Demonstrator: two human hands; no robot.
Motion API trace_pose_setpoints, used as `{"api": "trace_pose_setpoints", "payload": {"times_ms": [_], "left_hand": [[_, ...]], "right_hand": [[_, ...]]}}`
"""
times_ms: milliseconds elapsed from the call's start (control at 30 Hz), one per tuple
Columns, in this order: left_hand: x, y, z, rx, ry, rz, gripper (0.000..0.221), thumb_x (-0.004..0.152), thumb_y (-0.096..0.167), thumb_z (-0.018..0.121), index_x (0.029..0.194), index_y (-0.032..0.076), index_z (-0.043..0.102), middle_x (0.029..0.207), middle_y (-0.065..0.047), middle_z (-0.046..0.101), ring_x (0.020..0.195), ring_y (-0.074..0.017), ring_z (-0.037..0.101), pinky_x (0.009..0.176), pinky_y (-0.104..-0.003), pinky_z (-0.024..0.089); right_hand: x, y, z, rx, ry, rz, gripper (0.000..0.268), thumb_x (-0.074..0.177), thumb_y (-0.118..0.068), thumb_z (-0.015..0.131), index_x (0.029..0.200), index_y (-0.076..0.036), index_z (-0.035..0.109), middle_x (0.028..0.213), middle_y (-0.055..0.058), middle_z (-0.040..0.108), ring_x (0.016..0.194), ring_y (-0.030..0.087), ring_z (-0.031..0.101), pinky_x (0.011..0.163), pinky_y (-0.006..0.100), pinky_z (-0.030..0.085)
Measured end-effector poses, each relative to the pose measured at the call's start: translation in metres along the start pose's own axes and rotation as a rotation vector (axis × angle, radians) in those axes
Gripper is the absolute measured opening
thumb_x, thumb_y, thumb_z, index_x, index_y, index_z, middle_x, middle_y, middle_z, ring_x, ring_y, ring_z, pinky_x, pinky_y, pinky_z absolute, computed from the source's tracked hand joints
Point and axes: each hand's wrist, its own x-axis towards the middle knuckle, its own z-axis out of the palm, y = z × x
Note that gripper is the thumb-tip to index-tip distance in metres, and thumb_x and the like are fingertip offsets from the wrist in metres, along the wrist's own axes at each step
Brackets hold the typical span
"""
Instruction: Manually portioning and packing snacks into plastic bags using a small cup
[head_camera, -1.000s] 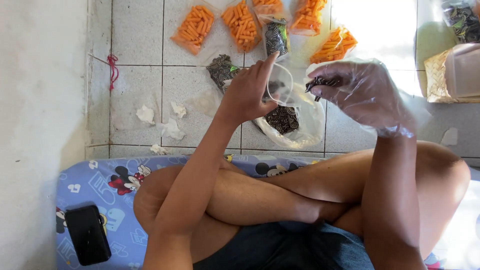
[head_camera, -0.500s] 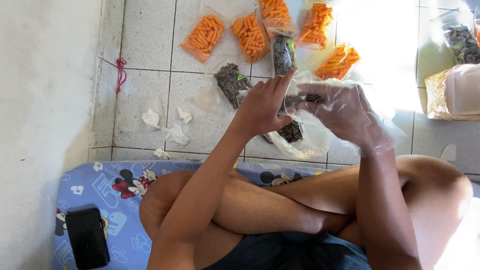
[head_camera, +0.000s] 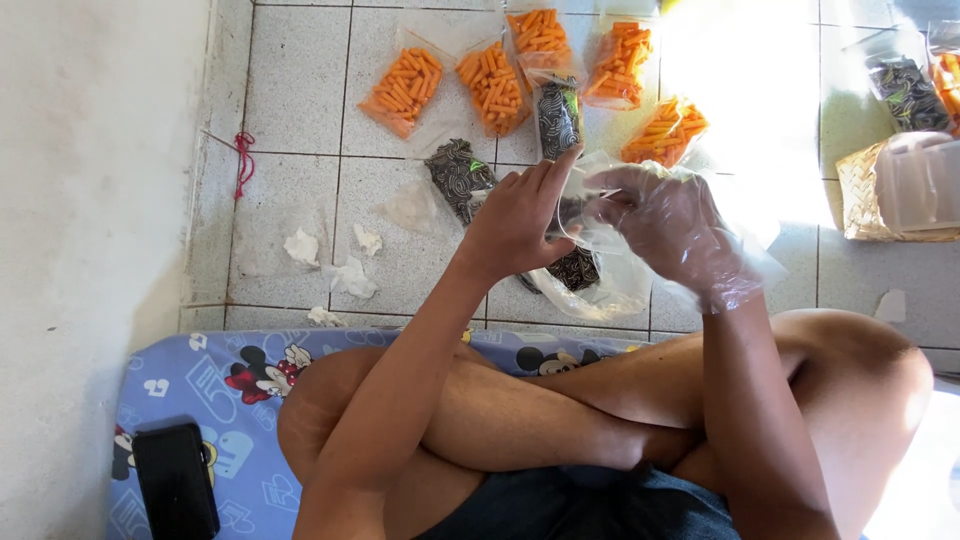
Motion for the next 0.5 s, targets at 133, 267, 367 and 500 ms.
{"api": "trace_pose_setpoints", "payload": {"times_ms": [133, 267, 367, 500], "left_hand": [[0.0, -0.002, 0.002, 0.009, -0.006, -0.005, 0.105, 0.078, 0.038, 0.077, 0.163, 0.01, 0.022, 0.119, -0.013, 0.06, 0.109, -0.0311, 0.068, 0.093, -0.045, 0.054], [0.001, 0.0, 0.0, -0.013, -0.02, -0.014, 0.106, 0.077, 0.036, 0.077, 0.163, 0.009, 0.022, 0.119, -0.014, 0.061, 0.11, -0.032, 0.068, 0.094, -0.045, 0.054], [0.002, -0.002, -0.003, -0.039, -0.032, -0.017, 0.107, 0.077, 0.036, 0.077, 0.164, 0.009, 0.02, 0.12, -0.014, 0.061, 0.11, -0.0318, 0.068, 0.095, -0.045, 0.054], [0.005, -0.001, -0.012, -0.056, -0.025, -0.035, 0.103, 0.081, 0.037, 0.074, 0.164, 0.01, 0.02, 0.122, -0.015, 0.061, 0.111, -0.0323, 0.068, 0.096, -0.045, 0.053]], "right_hand": [[-0.004, -0.004, -0.003, -0.037, -0.017, 0.017, 0.037, 0.101, -0.019, 0.066, 0.137, -0.013, 0.067, 0.113, 0.018, 0.075, 0.11, 0.033, 0.071, 0.1, 0.047, 0.051], [-0.011, -0.005, -0.007, -0.005, -0.017, -0.025, 0.03, 0.102, -0.019, 0.064, 0.13, -0.009, 0.071, 0.111, 0.02, 0.076, 0.102, 0.036, 0.073, 0.095, 0.046, 0.052], [-0.001, 0.007, 0.006, 0.005, 0.099, -0.187, 0.022, 0.1, -0.023, 0.073, 0.117, -0.01, 0.077, 0.102, 0.018, 0.077, 0.092, 0.033, 0.074, 0.082, 0.042, 0.055], [0.003, 0.01, 0.006, 0.025, 0.159, -0.16, 0.016, 0.102, -0.031, 0.073, 0.109, -0.017, 0.077, 0.101, 0.013, 0.078, 0.092, 0.028, 0.072, 0.082, 0.038, 0.051]]}}
